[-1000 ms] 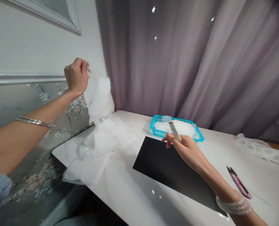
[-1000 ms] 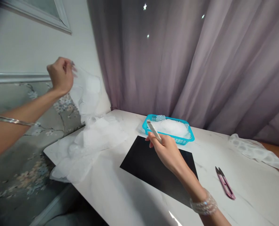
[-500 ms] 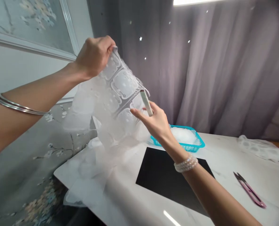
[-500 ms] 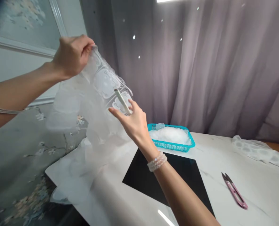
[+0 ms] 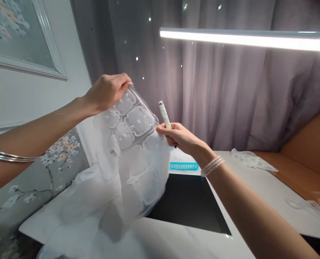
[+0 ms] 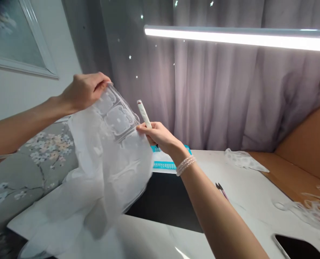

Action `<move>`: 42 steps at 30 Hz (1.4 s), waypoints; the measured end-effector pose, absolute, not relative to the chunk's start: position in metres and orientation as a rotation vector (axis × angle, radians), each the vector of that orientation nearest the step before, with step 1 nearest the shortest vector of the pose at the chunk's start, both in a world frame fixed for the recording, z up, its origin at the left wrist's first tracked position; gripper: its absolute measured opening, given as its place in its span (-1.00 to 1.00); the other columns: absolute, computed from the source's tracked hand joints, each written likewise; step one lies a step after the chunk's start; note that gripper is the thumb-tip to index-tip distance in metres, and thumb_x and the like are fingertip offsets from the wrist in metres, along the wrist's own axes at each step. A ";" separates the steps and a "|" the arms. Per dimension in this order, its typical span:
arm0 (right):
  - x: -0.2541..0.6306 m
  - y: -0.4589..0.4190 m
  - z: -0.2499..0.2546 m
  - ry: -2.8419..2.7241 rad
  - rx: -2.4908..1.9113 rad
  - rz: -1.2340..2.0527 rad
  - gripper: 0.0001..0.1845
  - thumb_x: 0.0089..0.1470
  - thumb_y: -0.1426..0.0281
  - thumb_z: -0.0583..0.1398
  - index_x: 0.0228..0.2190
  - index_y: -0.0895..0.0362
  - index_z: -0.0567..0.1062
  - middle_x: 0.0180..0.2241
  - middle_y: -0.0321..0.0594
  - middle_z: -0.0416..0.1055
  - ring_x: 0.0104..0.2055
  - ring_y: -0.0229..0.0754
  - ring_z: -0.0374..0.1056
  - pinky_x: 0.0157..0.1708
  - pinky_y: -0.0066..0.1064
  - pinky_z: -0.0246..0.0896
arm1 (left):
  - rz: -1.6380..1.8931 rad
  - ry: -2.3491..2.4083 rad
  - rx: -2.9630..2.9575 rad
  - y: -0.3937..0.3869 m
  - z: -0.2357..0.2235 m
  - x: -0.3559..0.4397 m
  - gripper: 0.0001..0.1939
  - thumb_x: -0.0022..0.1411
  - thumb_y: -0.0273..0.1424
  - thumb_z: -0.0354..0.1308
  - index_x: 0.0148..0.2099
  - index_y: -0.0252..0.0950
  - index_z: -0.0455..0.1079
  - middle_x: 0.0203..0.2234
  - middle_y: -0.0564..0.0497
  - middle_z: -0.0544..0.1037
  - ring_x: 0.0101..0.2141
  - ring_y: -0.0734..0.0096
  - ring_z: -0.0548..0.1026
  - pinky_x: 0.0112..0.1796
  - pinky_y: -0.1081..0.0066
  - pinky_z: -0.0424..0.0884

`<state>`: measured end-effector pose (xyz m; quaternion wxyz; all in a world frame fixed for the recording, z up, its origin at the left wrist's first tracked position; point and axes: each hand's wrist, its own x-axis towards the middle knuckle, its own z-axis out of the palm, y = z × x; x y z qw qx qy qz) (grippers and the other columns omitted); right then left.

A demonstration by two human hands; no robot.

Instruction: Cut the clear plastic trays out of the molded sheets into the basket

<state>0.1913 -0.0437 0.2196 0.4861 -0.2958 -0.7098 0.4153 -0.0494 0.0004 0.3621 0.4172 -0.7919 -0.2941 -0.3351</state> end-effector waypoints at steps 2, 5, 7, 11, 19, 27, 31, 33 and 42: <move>0.194 -0.053 0.226 -1.719 -0.852 0.774 -0.72 0.13 0.20 0.21 -0.49 0.11 0.35 -0.63 -0.48 -0.08 -0.60 -0.37 -0.20 -0.58 -0.43 -0.29 | -0.859 -0.820 -2.003 0.012 0.350 -0.052 -0.68 0.35 -0.32 -0.08 -0.14 -0.31 0.49 -0.41 -0.08 0.56 -0.38 0.28 0.50 -0.23 0.30 0.35; 0.190 -0.063 0.239 -1.828 -1.069 0.322 -0.76 0.15 0.32 0.15 -0.52 0.13 0.40 -0.60 -0.40 0.06 -0.55 -0.34 -0.08 -0.52 -0.43 -0.18 | -0.845 -1.018 -2.167 0.018 0.326 -0.043 -0.78 0.20 -0.32 0.06 -0.23 -0.24 0.52 -0.42 -0.04 0.58 -0.33 0.19 0.55 -0.23 0.28 0.37; 0.186 -0.067 0.244 -1.891 -1.198 0.036 -0.80 0.16 0.36 0.10 -0.48 0.11 0.43 -0.56 -0.35 0.20 -0.52 -0.31 0.01 -0.49 -0.42 -0.14 | -0.789 -1.080 -2.541 0.013 0.306 -0.025 -0.74 0.11 -0.33 0.13 -0.13 -0.17 0.51 -0.25 0.00 0.61 -0.19 0.18 0.55 -0.17 0.30 0.39; 0.187 -0.069 0.241 -1.960 -1.384 -0.324 -0.81 0.15 0.35 0.07 -0.32 0.05 0.49 -0.45 -0.25 0.43 -0.48 -0.22 0.18 -0.47 -0.40 -0.15 | -0.835 -0.787 -3.279 0.001 0.263 0.023 -0.74 0.14 -0.37 0.03 -0.16 -0.20 0.48 -0.21 -0.02 0.60 -0.18 0.27 0.52 -0.17 0.32 0.43; 0.224 -0.066 0.223 -1.886 -1.584 -0.455 -0.75 0.10 0.42 0.05 -0.29 0.05 0.52 -0.41 -0.16 0.52 -0.39 -0.11 0.36 -0.48 -0.40 -0.10 | -1.235 -0.828 -3.031 0.009 0.214 0.076 -0.70 0.33 -0.30 -0.13 -0.42 -0.22 0.28 -0.56 0.02 0.40 -0.54 0.39 0.34 -0.48 0.36 0.25; 0.272 -0.052 0.189 -1.445 -1.862 -0.366 -0.71 0.10 0.41 0.02 -0.37 0.14 0.55 -0.40 -0.03 0.53 -0.41 -0.09 0.34 -0.47 -0.38 -0.07 | -1.472 -0.908 -2.485 0.000 0.214 0.064 -0.74 0.38 -0.33 -0.14 -0.37 -0.20 0.26 -0.60 0.03 0.37 -0.57 0.36 0.32 -0.43 0.31 0.20; 0.311 -0.063 0.186 -1.222 -1.818 -0.444 -0.71 0.14 0.32 0.03 -0.31 0.11 0.53 -0.44 -0.08 0.48 -0.43 -0.09 0.27 -0.43 -0.35 -0.03 | -1.501 -1.047 -2.128 0.027 0.229 0.016 -0.75 0.34 -0.42 -0.13 -0.37 -0.20 0.29 -0.59 0.06 0.41 -0.56 0.39 0.37 -0.43 0.36 0.23; 0.328 -0.072 0.190 -1.131 -1.803 -0.519 -0.73 0.14 0.32 0.04 -0.28 0.11 0.52 -0.42 -0.08 0.46 -0.42 -0.09 0.23 -0.41 -0.32 -0.03 | -1.506 -1.153 -1.935 0.043 0.237 -0.014 -0.76 0.34 -0.41 -0.11 -0.33 -0.22 0.34 -0.53 0.06 0.47 -0.50 0.40 0.42 -0.39 0.39 0.27; 0.391 -0.086 0.203 -0.779 -1.759 -0.740 -0.79 0.09 0.40 0.10 -0.30 0.11 0.54 -0.40 -0.05 0.48 -0.41 -0.09 0.22 -0.34 -0.24 0.05 | -1.604 -1.362 -1.519 0.078 0.273 -0.151 -0.60 0.40 -0.35 -0.23 -0.10 -0.28 0.45 -0.17 -0.02 0.61 -0.16 0.22 0.51 -0.03 0.15 0.38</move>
